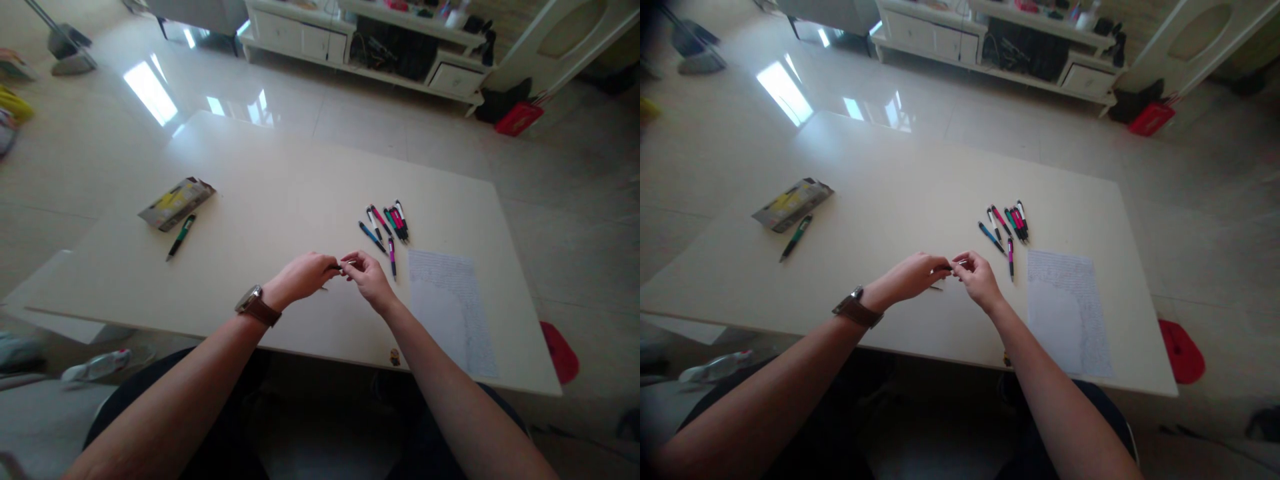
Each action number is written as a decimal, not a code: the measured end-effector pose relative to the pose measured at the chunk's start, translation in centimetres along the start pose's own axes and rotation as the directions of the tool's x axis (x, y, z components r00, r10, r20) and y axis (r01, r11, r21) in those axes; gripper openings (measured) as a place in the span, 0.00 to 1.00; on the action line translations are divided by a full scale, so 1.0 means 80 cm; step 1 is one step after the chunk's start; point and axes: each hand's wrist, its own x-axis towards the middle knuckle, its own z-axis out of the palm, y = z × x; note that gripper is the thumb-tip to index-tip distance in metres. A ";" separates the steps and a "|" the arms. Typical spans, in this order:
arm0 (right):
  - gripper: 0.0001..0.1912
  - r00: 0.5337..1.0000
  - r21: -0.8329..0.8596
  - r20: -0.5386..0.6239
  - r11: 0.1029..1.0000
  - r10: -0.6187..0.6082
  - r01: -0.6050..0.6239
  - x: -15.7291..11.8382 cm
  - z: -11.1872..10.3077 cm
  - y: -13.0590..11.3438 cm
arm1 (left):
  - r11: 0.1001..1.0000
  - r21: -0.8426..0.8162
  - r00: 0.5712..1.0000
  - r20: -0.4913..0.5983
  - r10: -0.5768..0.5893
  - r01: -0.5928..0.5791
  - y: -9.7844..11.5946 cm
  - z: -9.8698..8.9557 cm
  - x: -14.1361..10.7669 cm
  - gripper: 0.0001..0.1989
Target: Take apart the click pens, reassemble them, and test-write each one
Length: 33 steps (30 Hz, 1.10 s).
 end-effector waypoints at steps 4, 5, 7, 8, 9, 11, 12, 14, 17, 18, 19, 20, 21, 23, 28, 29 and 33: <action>0.22 0.995 -0.091 -0.023 0.990 0.102 -0.103 0.002 -0.006 0.008 | 0.996 0.086 0.997 -0.060 0.043 -0.038 -0.006 -0.003 -0.001 0.09; 0.25 0.991 -0.143 -0.005 0.981 0.135 -0.134 0.002 -0.008 0.010 | 0.994 0.093 0.996 -0.072 0.059 -0.052 -0.007 -0.003 -0.002 0.09; 0.29 0.983 -0.221 0.034 0.961 0.178 -0.166 0.002 -0.009 0.013 | 0.993 0.096 0.994 -0.083 0.077 -0.069 -0.009 -0.004 -0.002 0.09; 0.29 0.982 -0.232 0.046 0.958 0.184 -0.169 0.001 -0.009 0.015 | 0.993 0.094 0.993 -0.085 0.078 -0.070 -0.009 -0.004 -0.002 0.10; 0.29 0.983 -0.224 0.053 0.961 0.178 -0.162 0.001 -0.009 0.016 | 0.994 0.088 0.994 -0.084 0.077 -0.069 -0.010 -0.004 -0.002 0.11; 0.27 0.987 -0.182 0.057 0.974 0.147 -0.134 0.000 -0.009 0.016 | 0.995 0.068 0.994 -0.079 0.073 -0.067 -0.009 -0.005 -0.001 0.11; 0.26 0.990 -0.177 0.057 0.977 0.128 -0.116 0.000 -0.009 0.015 | 0.996 0.056 0.995 -0.076 0.068 -0.063 -0.009 -0.005 -0.001 0.11; 0.24 0.995 -0.213 0.051 0.975 0.083 -0.070 0.000 -0.009 0.013 | 0.999 0.041 0.997 -0.066 0.036 -0.033 -0.007 -0.007 0.000 0.13; 0.20 0.999 -0.248 0.033 0.969 0.002 0.006 0.000 -0.011 0.007 | 0.998 0.032 0.998 -0.044 -0.053 0.055 -0.003 -0.008 0.000 0.17; 0.19 0.999 -0.217 0.026 0.976 -0.027 0.032 0.001 -0.011 0.005 | 0.997 0.030 0.996 -0.044 -0.076 0.077 -0.002 -0.008 0.000 0.17; 0.19 0.998 -0.171 0.019 0.984 -0.053 0.055 0.001 -0.012 0.003 | 0.996 0.028 0.995 -0.050 -0.087 0.088 -0.002 -0.008 0.000 0.17; 0.19 0.997 -0.123 0.009 0.990 -0.072 0.072 0.002 -0.012 0.001 | 0.996 0.029 0.994 -0.060 -0.087 0.089 -0.002 -0.008 0.000 0.17; 0.20 0.997 -0.081 -0.002 0.994 -0.078 0.078 0.003 -0.012 0.000 | 0.996 0.031 0.994 -0.072 -0.078 0.081 -0.002 -0.008 0.000 0.17; 0.21 0.999 -0.034 -0.007 0.999 -0.041 0.040 0.004 -0.012 -0.001 | 0.998 0.037 0.994 -0.097 -0.047 0.051 -0.003 -0.009 0.000 0.17; 0.19 1.000 -0.037 0.013 0.999 0.003 -0.003 0.005 -0.013 0.005 | 0.996 0.082 0.992 -0.126 -0.016 0.026 -0.007 -0.008 -0.001 0.17; 0.16 1.000 -0.046 -0.007 0.999 -0.027 0.027 0.006 -0.014 0.006 | 0.995 0.097 0.992 -0.129 -0.010 0.023 -0.008 -0.007 -0.001 0.18; 0.13 0.995 -0.051 -0.077 0.997 -0.059 0.055 0.009 -0.020 0.008 | 0.990 0.132 0.987 -0.158 -0.020 0.042 -0.015 -0.001 0.000 0.19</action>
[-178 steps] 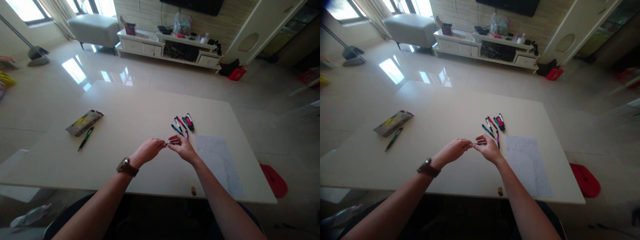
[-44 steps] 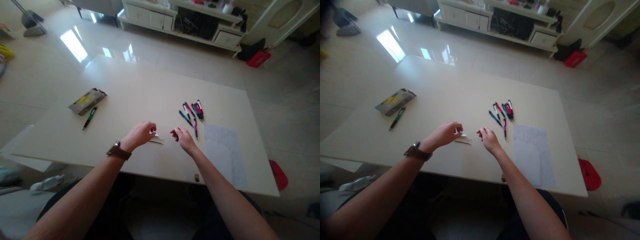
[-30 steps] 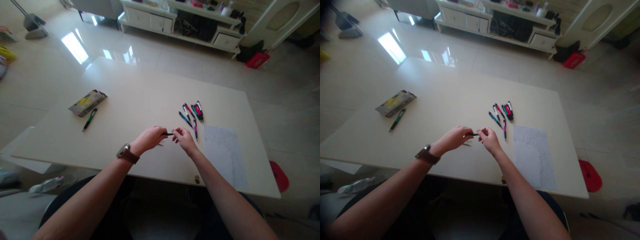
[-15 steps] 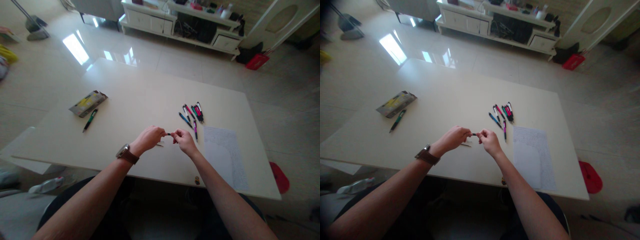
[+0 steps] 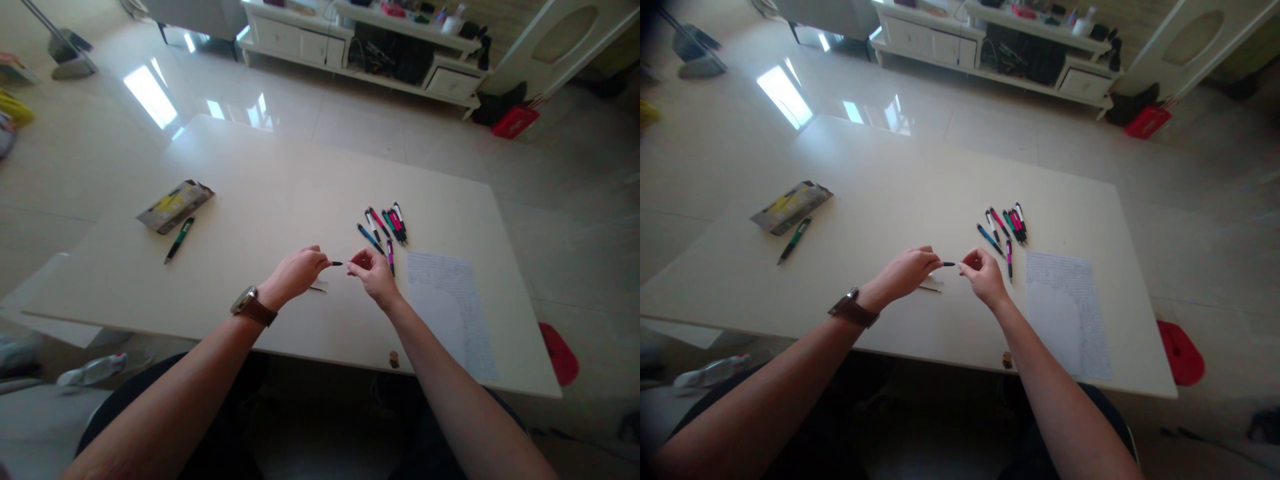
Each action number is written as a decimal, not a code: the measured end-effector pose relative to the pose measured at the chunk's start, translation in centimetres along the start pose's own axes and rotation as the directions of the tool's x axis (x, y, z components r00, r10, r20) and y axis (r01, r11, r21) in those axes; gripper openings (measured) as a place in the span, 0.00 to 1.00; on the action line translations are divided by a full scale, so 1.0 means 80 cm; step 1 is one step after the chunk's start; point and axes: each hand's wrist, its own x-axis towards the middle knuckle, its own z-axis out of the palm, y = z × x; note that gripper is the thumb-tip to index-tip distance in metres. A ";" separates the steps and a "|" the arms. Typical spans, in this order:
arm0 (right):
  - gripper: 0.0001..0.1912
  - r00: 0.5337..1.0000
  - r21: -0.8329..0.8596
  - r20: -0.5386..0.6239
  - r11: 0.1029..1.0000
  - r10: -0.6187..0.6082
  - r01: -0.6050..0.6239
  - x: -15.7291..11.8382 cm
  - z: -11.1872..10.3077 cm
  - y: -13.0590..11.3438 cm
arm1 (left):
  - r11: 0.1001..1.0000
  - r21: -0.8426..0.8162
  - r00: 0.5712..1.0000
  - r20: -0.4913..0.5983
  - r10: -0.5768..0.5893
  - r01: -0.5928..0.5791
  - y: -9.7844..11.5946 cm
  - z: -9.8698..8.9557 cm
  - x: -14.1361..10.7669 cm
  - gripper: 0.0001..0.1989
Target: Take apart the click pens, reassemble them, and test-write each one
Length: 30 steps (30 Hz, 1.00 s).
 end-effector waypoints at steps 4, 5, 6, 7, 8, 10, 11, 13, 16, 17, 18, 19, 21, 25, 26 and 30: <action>0.10 1.000 -0.119 -0.013 0.993 0.026 -0.027 -0.003 -0.007 0.001 | 0.996 0.065 0.998 0.016 -0.068 0.067 -0.003 0.011 0.007 0.13; 0.09 1.000 -0.172 -0.005 0.985 0.021 -0.022 -0.005 -0.009 0.001 | 0.993 0.085 0.997 0.015 -0.080 0.079 -0.002 0.014 0.009 0.12; 0.08 1.000 -0.231 0.006 0.973 0.014 -0.012 -0.008 -0.010 0.001 | 0.990 0.104 0.996 0.012 -0.092 0.090 0.000 0.017 0.011 0.10; 0.07 1.000 -0.293 0.019 0.956 0.004 0.002 -0.012 -0.012 0.001 | 0.988 0.121 0.995 0.009 -0.101 0.099 0.002 0.020 0.013 0.09; 0.06 0.999 -0.357 0.034 0.934 -0.007 0.019 -0.015 -0.013 0.000 | 0.985 0.134 0.994 0.010 -0.108 0.106 0.004 0.022 0.014 0.08; 0.04 0.996 -0.471 0.081 0.880 -0.030 0.065 -0.021 -0.015 -0.002 | 0.981 0.148 0.992 0.010 -0.127 0.124 0.008 0.025 0.015 0.09; 0.03 0.993 -0.515 0.112 0.852 -0.039 0.091 -0.024 -0.016 -0.002 | 0.979 0.150 0.991 0.006 -0.137 0.134 0.008 0.026 0.015 0.11; 0.02 0.982 -0.577 0.185 0.804 -0.043 0.144 -0.029 -0.016 -0.002 | 0.979 0.137 0.989 -0.014 -0.148 0.148 0.006 0.025 0.014 0.16; 0.03 0.965 -0.635 0.262 0.748 -0.026 0.192 -0.032 -0.015 0.001 | 0.984 0.065 0.986 -0.047 -0.160 0.163 -0.001 0.018 0.013 0.17; 0.04 0.961 -0.646 0.277 0.736 -0.023 0.204 -0.033 -0.013 0.003 | 0.984 0.035 0.983 -0.058 -0.171 0.174 -0.004 0.015 0.013 0.16; 0.06 0.958 -0.653 0.287 0.726 -0.026 0.215 -0.033 -0.012 0.004 | 0.982 0.008 0.980 -0.069 -0.187 0.188 -0.006 0.012 0.012 0.15; 0.07 0.955 -0.655 0.295 0.720 -0.034 0.228 -0.033 -0.010 0.006 | 0.979 -0.013 0.976 -0.080 -0.203 0.202 -0.008 0.009 0.011 0.14; 0.09 0.952 -0.653 0.303 0.717 -0.046 0.243 -0.033 -0.006 0.009 | 0.975 -0.041 0.971 -0.093 -0.221 0.218 -0.013 0.006 0.009 0.13; 0.05 0.955 -0.647 0.296 0.730 -0.026 0.220 -0.029 0.000 0.012 | 0.973 -0.077 0.971 -0.078 -0.224 0.218 -0.022 0.005 0.004 0.12; 0.04 0.954 -0.649 0.298 0.729 -0.019 0.217 -0.027 0.000 0.013 | 0.973 -0.080 0.972 -0.072 -0.223 0.217 -0.024 0.005 0.003 0.12; 0.02 0.951 -0.686 0.311 0.691 -0.008 0.230 -0.023 -0.004 0.009 | 0.973 -0.080 0.972 -0.080 -0.223 0.217 -0.028 0.001 -0.001 0.12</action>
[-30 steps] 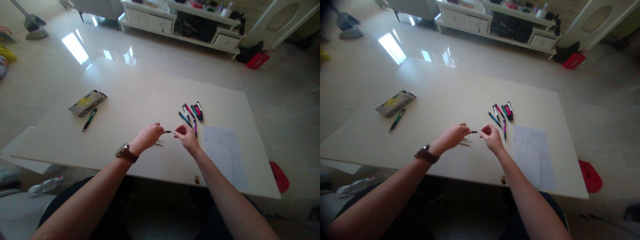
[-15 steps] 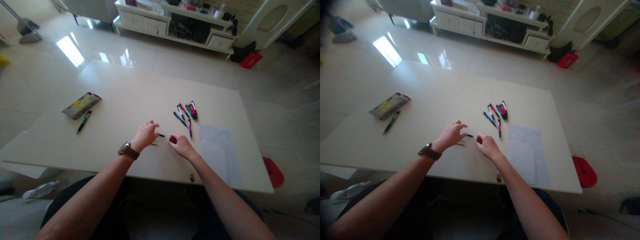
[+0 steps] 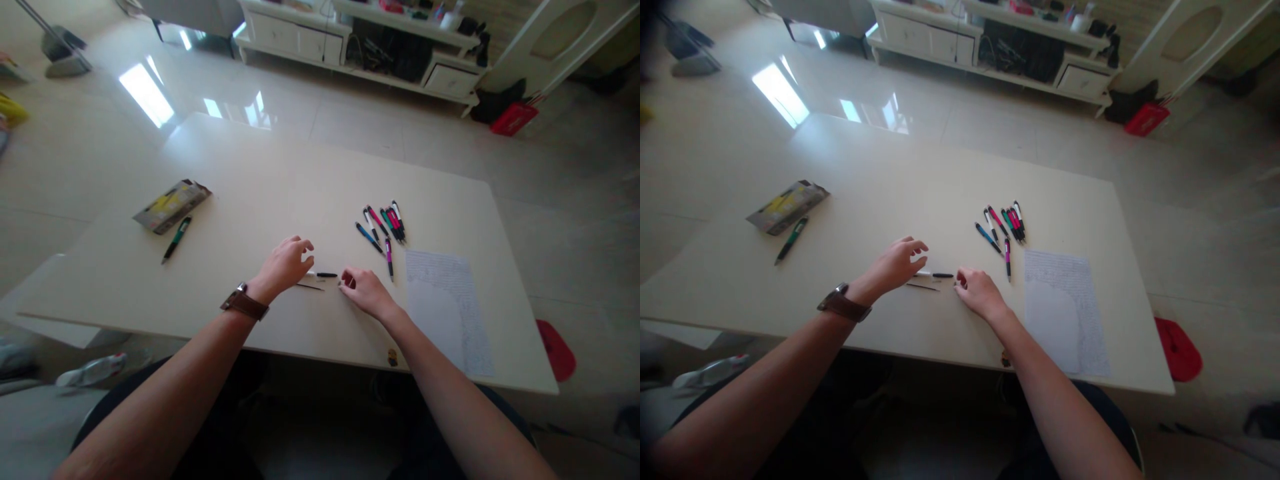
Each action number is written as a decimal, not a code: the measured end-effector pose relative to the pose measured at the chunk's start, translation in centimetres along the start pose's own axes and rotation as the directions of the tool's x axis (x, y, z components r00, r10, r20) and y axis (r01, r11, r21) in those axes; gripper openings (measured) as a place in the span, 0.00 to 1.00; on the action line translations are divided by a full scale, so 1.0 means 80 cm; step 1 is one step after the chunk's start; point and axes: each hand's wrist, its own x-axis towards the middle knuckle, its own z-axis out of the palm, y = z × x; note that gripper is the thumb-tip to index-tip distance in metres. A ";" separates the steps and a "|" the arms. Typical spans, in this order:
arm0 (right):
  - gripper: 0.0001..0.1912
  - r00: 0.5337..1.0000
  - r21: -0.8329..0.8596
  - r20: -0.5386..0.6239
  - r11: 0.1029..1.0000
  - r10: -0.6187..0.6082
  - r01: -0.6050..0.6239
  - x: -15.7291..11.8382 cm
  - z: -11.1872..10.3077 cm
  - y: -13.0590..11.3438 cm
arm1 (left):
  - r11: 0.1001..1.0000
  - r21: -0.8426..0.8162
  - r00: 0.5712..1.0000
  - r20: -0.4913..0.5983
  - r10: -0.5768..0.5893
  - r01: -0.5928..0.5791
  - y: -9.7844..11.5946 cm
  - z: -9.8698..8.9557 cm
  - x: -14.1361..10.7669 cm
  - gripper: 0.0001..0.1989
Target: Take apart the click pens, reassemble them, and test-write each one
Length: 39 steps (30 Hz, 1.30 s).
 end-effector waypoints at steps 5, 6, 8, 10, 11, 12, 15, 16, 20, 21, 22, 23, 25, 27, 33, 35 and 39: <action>0.01 1.000 -0.075 -0.002 0.997 0.005 -0.005 -0.006 -0.012 -0.003 | 1.000 -0.008 1.000 -0.024 0.007 -0.007 0.009 -0.016 -0.007 0.12; 0.01 1.000 -0.092 -0.005 0.996 0.010 -0.010 -0.009 -0.015 -0.004 | 1.000 -0.009 1.000 -0.026 0.015 -0.015 0.012 -0.019 -0.009 0.12; 0.02 1.000 -0.136 -0.014 0.991 0.019 -0.021 -0.018 -0.024 -0.005 | 0.999 -0.009 0.998 -0.039 0.039 -0.040 0.017 -0.025 -0.013 0.11; 0.04 0.999 -0.186 -0.025 0.982 0.025 -0.029 -0.031 -0.038 -0.006 | 0.997 -0.001 0.995 -0.061 0.073 -0.073 0.023 -0.031 -0.020 0.11; 0.06 0.999 -0.206 -0.039 0.978 0.031 -0.038 -0.040 -0.047 -0.007 | 0.996 0.005 0.993 -0.073 0.090 -0.090 0.025 -0.034 -0.025 0.11; 0.07 0.997 -0.222 -0.065 0.974 0.038 -0.052 -0.052 -0.058 -0.008 | 0.995 0.011 0.991 -0.088 0.105 -0.104 0.028 -0.036 -0.031 0.11; 0.09 0.977 -0.251 -0.198 0.960 0.073 -0.122 -0.104 -0.092 -0.006 | 0.994 0.016 0.985 -0.134 0.111 -0.110 0.034 -0.046 -0.064 0.12; 0.10 0.971 -0.275 -0.227 0.951 0.075 -0.138 -0.129 -0.103 -0.002 | 0.995 0.019 0.985 -0.143 0.097 -0.095 0.036 -0.051 -0.081 0.13; 0.15 0.927 -0.307 -0.336 0.911 0.168 -0.276 -0.274 -0.118 0.040 | 0.984 0.169 0.993 -0.115 -0.037 0.056 0.036 -0.069 -0.190 0.17; 0.17 0.897 -0.286 -0.386 0.897 0.214 -0.337 -0.317 -0.111 0.056 | 0.958 0.255 0.988 -0.116 -0.103 0.130 0.035 -0.071 -0.225 0.18; 0.19 0.853 -0.249 -0.450 0.881 0.264 -0.403 -0.360 -0.099 0.072 | 0.914 0.345 0.975 -0.142 -0.173 0.212 0.032 -0.070 -0.261 0.19; 0.23 0.791 -0.191 -0.522 0.861 0.318 -0.472 -0.401 -0.082 0.087 | 0.862 0.419 0.957 -0.180 -0.228 0.284 0.030 -0.066 -0.297 0.19; 0.32 0.737 -0.040 -0.553 0.871 0.389 -0.490 -0.471 -0.038 0.110 | 0.776 0.512 0.927 -0.266 -0.265 0.369 0.026 -0.048 -0.360 0.21; 0.39 0.721 0.085 -0.554 0.890 0.416 -0.448 -0.515 0.010 0.119 | 0.735 0.537 0.908 -0.302 -0.292 0.415 0.027 -0.020 -0.404 0.26; 0.43 0.722 0.025 -0.587 0.899 0.368 -0.438 -0.509 0.082 0.075 | 0.748 0.555 0.931 -0.227 -0.285 0.364 0.072 0.046 -0.413 0.30; 0.41 0.742 -0.064 -0.578 0.888 0.339 -0.455 -0.491 0.078 0.060 | 0.725 0.581 0.929 -0.233 -0.287 0.370 0.086 0.054 -0.396 0.31; 0.36 0.712 -0.179 -0.571 0.785 0.408 -0.594 -0.475 0.054 0.060 | 0.638 0.620 0.888 -0.289 -0.357 0.458 0.082 0.057 -0.366 0.32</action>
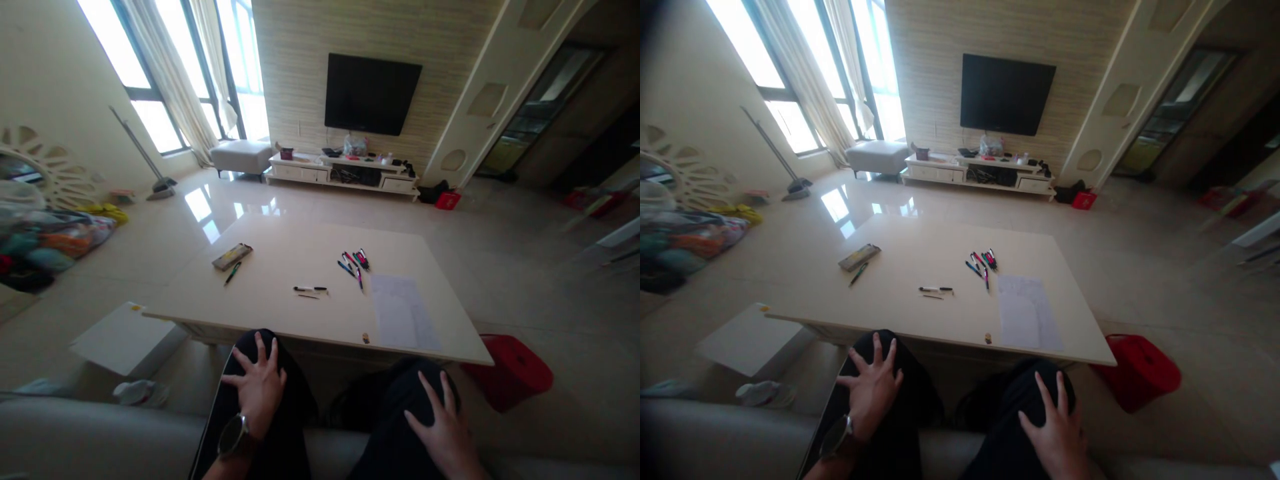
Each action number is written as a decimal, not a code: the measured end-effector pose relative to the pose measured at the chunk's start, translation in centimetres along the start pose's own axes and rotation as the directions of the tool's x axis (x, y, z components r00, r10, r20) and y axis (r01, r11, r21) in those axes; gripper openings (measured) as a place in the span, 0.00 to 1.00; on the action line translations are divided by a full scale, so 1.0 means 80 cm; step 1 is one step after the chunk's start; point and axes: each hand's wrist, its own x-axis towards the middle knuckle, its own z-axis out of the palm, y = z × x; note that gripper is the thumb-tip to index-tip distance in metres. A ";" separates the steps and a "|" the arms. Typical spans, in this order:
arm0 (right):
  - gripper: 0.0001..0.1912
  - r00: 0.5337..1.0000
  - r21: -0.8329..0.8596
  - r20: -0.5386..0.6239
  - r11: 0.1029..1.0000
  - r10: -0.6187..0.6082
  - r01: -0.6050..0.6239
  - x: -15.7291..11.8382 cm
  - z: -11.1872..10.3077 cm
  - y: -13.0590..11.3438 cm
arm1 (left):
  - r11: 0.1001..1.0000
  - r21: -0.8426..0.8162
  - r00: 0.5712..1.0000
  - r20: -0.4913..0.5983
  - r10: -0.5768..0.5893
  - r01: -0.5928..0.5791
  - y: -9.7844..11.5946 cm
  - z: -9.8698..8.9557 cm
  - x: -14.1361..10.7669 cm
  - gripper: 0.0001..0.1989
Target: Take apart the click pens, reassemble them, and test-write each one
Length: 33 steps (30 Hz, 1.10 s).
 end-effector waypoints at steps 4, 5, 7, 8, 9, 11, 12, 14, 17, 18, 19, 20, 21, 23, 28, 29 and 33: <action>0.37 0.996 -0.019 -0.040 0.997 0.078 -0.079 0.019 0.001 0.031 | 0.997 0.020 0.996 0.028 -0.079 0.078 -0.016 0.013 0.028 0.29; 0.36 0.997 -0.003 -0.042 0.998 0.065 -0.066 0.022 0.003 0.036 | 0.997 0.018 0.996 0.035 -0.077 0.076 -0.019 0.015 0.033 0.28; 0.35 0.999 0.013 -0.037 0.999 0.033 -0.032 0.026 0.008 0.035 | 0.999 0.017 0.998 0.042 -0.051 0.050 -0.018 0.015 0.039 0.28; 0.34 0.999 0.006 -0.032 1.000 0.029 -0.029 0.027 0.009 0.029 | 0.999 0.020 0.999 0.040 -0.035 0.034 -0.014 0.014 0.040 0.28; 0.33 0.999 -0.010 -0.026 0.999 0.034 -0.035 0.027 0.010 0.019 | 1.000 0.024 0.999 0.033 -0.021 0.020 -0.009 0.013 0.039 0.27; 0.32 0.998 -0.053 -0.026 0.997 0.055 -0.056 0.027 0.008 -0.005 | 0.999 0.041 1.000 0.005 -0.001 0.001 0.003 0.008 0.036 0.27; 0.31 0.998 -0.073 -0.027 0.996 0.058 -0.060 0.026 0.006 -0.018 | 0.999 0.051 1.000 -0.013 0.006 -0.006 0.007 0.005 0.033 0.26; 0.31 0.997 -0.101 -0.042 0.992 0.068 -0.072 0.024 0.001 -0.036 | 0.998 0.065 0.999 -0.040 0.016 -0.014 0.012 0.001 0.028 0.26; 0.31 0.994 -0.125 -0.068 0.987 0.088 -0.096 0.022 -0.003 -0.043 | 0.998 0.061 0.998 -0.060 0.034 -0.030 0.008 -0.002 0.022 0.25; 0.32 0.993 -0.128 -0.072 0.986 0.096 -0.105 0.022 -0.002 -0.040 | 0.998 0.056 0.998 -0.060 0.037 -0.033 0.004 -0.002 0.021 0.25; 0.32 0.992 -0.125 -0.073 0.986 0.107 -0.115 0.022 -0.001 -0.035 | 0.998 0.053 0.998 -0.060 0.037 -0.034 0.001 -0.001 0.020 0.25; 0.32 0.991 -0.116 -0.065 0.986 0.113 -0.120 0.024 0.002 -0.028 | 0.998 0.053 0.997 -0.063 0.033 -0.030 -0.003 -0.001 0.020 0.25; 0.33 0.991 -0.105 -0.056 0.986 0.122 -0.127 0.026 0.005 -0.021 | 0.998 0.055 0.997 -0.067 0.024 -0.021 -0.006 0.000 0.020 0.25; 0.34 0.990 -0.078 -0.034 0.987 0.139 -0.141 0.033 0.012 -0.004 | 0.998 0.062 0.997 -0.077 0.008 -0.004 -0.010 0.002 0.022 0.25; 0.34 0.988 -0.031 -0.081 0.990 0.132 -0.135 0.045 0.031 0.033 | 0.999 0.044 0.997 -0.072 0.017 -0.014 -0.009 0.008 0.028 0.24; 0.33 0.990 -0.024 -0.095 0.994 0.108 -0.110 0.046 0.034 0.036 | 0.999 0.045 0.997 -0.077 0.022 -0.018 -0.008 0.009 0.028 0.24; 0.33 0.992 -0.059 -0.112 0.996 0.060 -0.067 0.043 0.040 0.032 | 0.998 0.049 0.994 -0.104 0.038 -0.033 -0.006 0.011 0.027 0.24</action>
